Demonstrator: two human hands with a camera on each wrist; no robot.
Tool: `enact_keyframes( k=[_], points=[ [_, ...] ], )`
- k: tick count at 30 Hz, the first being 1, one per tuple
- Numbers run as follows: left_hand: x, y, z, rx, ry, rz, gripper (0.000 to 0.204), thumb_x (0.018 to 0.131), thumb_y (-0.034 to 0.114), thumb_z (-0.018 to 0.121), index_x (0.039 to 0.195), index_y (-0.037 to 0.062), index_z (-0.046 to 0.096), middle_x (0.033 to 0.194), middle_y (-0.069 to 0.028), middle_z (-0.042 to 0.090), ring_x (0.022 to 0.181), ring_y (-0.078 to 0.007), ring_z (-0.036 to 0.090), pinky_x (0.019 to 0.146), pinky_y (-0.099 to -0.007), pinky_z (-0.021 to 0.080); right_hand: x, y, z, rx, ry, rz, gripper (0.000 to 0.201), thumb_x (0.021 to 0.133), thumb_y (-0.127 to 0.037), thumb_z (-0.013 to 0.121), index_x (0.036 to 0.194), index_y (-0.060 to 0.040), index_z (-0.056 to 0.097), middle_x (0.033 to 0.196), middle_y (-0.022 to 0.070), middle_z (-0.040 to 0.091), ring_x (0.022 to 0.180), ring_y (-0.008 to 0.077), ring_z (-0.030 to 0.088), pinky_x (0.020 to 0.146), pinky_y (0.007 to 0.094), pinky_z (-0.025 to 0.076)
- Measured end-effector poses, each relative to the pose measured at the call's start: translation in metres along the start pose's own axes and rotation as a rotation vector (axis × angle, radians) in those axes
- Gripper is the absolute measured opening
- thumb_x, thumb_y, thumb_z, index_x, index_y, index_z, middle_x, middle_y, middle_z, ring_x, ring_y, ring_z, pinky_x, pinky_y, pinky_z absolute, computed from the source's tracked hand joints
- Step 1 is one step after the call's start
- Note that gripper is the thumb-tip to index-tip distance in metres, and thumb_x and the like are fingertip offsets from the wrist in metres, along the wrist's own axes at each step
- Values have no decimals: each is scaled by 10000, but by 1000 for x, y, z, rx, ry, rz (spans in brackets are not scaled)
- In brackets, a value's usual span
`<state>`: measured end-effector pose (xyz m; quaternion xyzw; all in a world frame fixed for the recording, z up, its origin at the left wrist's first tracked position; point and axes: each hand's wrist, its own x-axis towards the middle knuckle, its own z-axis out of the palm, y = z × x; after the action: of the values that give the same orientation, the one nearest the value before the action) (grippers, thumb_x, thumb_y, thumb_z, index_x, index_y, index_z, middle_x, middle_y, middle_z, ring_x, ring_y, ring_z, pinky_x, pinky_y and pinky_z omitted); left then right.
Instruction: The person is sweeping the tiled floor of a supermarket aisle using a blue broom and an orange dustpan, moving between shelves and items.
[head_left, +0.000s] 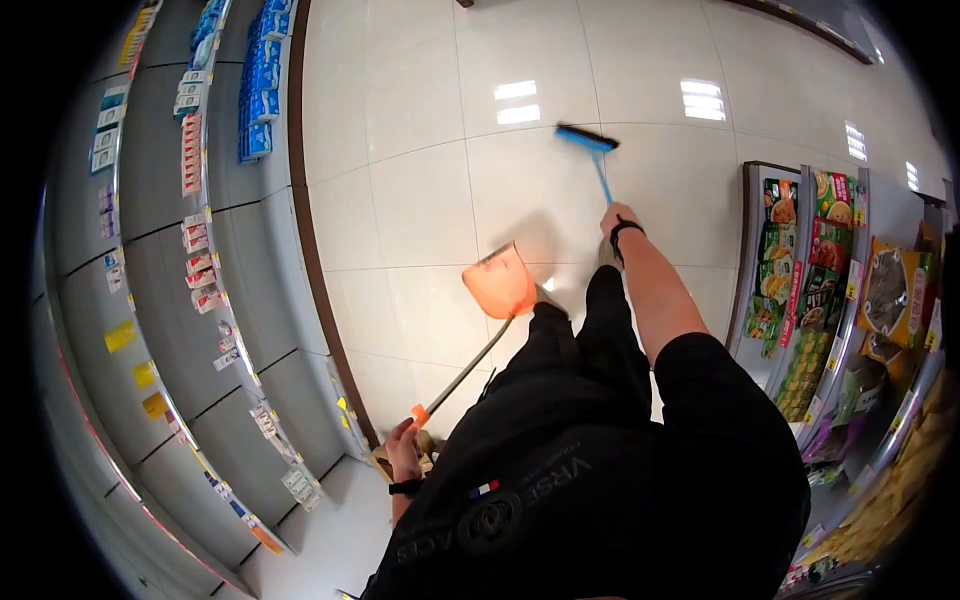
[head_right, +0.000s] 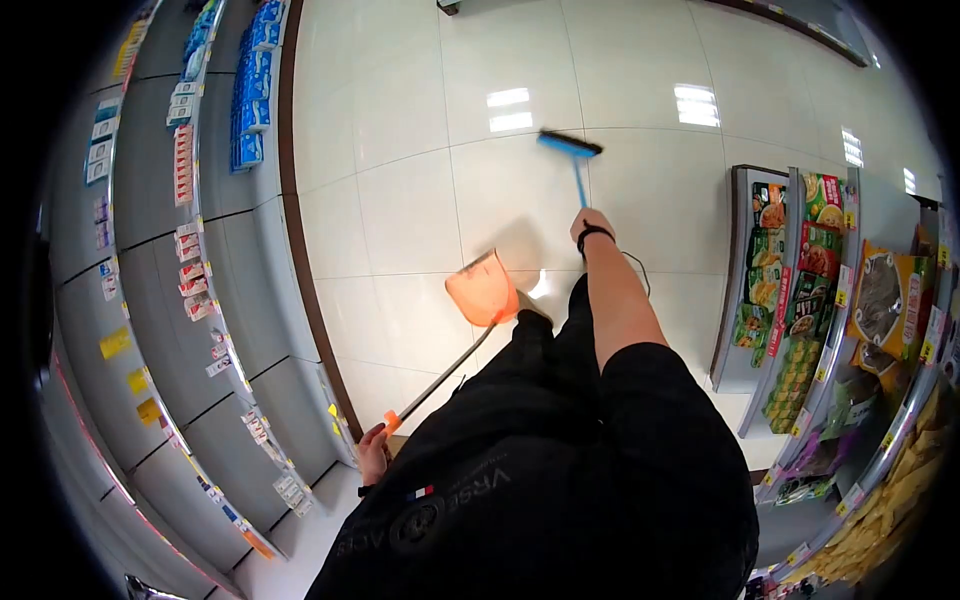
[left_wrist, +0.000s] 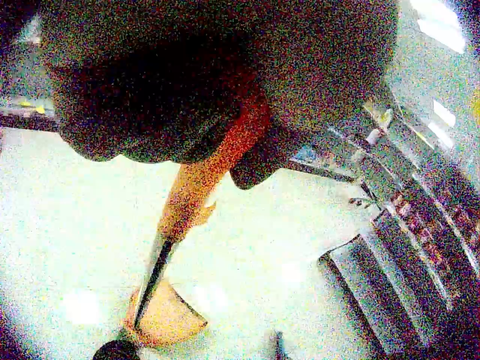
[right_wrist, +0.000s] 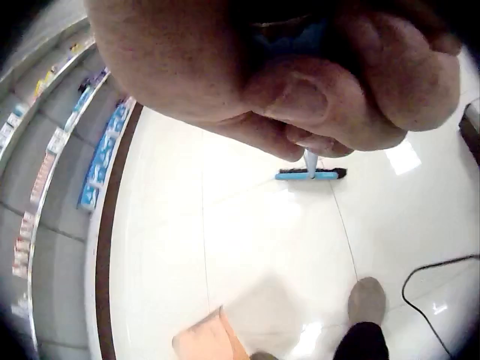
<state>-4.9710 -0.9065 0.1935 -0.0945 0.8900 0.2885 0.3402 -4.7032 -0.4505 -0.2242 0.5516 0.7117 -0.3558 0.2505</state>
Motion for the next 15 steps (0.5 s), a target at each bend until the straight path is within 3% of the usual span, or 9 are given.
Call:
enact_keyframes(
  k=[2, 3, 4, 5, 6, 10, 13, 14, 15],
  points=[
    [7, -7, 0, 8, -16, -17, 294, 823, 100, 596, 1093, -15, 596, 570, 42, 465, 422, -41, 379, 384, -196, 284, -24, -11, 16, 225, -4, 105, 224, 857, -131, 436, 891, -84, 651, 865, 72, 646, 764, 192, 599, 644, 334, 477],
    [18, -19, -3, 4, -29, 0, 294, 818, 100, 604, 1090, -13, 600, 572, 42, 470, 421, -42, 386, 387, -194, 292, -60, -19, 2, 266, -20, 134, 226, 852, -148, 436, 896, -52, 636, 903, 134, 645, 830, 260, 615, 687, 369, 487],
    [20, -19, -3, 15, -41, 2, 295, 818, 102, 605, 1089, -14, 601, 571, 42, 469, 421, -43, 387, 388, -194, 295, -88, -23, -6, 151, -98, 57, 260, 856, -167, 436, 943, -24, 635, 947, 186, 640, 873, 288, 619, 725, 392, 489],
    [23, -20, -2, 26, -54, 1, 297, 818, 105, 605, 1089, -15, 601, 570, 43, 467, 421, -44, 387, 388, -194, 298, -95, -20, 13, 261, -154, 82, 301, 863, -163, 429, 1009, 9, 628, 980, 217, 635, 887, 322, 626, 760, 410, 496],
    [24, -22, -2, 36, -65, -3, 298, 818, 107, 606, 1089, -16, 602, 570, 43, 466, 421, -44, 388, 388, -194, 301, -135, -31, -10, 156, -223, 51, 323, 863, -149, 415, 1029, 47, 611, 1000, 235, 629, 887, 352, 623, 780, 428, 497],
    [43, -38, -5, 8, -98, -24, 309, 819, 131, 609, 1089, -19, 599, 562, 44, 450, 415, -47, 381, 378, -203, 302, -189, -31, 19, 164, -243, 131, 290, 829, -136, 456, 990, 27, 634, 969, 225, 644, 940, 360, 623, 789, 450, 500],
    [68, -48, -6, 67, -115, -2, 302, 815, 133, 601, 1078, -15, 602, 555, 37, 445, 400, -54, 377, 366, -217, 308, -161, -1, 78, -393, -296, -136, 278, 789, -135, 499, 987, 2, 639, 976, 214, 644, 926, 362, 618, 795, 439, 498],
    [75, -51, -7, 76, -118, 3, 300, 815, 134, 599, 1076, -14, 603, 555, 36, 447, 398, -55, 377, 364, -219, 310, -168, 10, 67, 1, -181, -22, 292, 752, -145, 540, 996, -28, 647, 972, 198, 647, 939, 360, 607, 831, 428, 483],
    [80, -52, -6, 75, -114, 26, 295, 809, 135, 600, 1068, -7, 607, 554, 34, 453, 400, -57, 383, 365, -219, 311, -174, 24, 60, 137, -122, -13, 313, 752, -157, 549, 1027, -36, 637, 994, 199, 639, 961, 357, 597, 849, 424, 473]
  ],
)
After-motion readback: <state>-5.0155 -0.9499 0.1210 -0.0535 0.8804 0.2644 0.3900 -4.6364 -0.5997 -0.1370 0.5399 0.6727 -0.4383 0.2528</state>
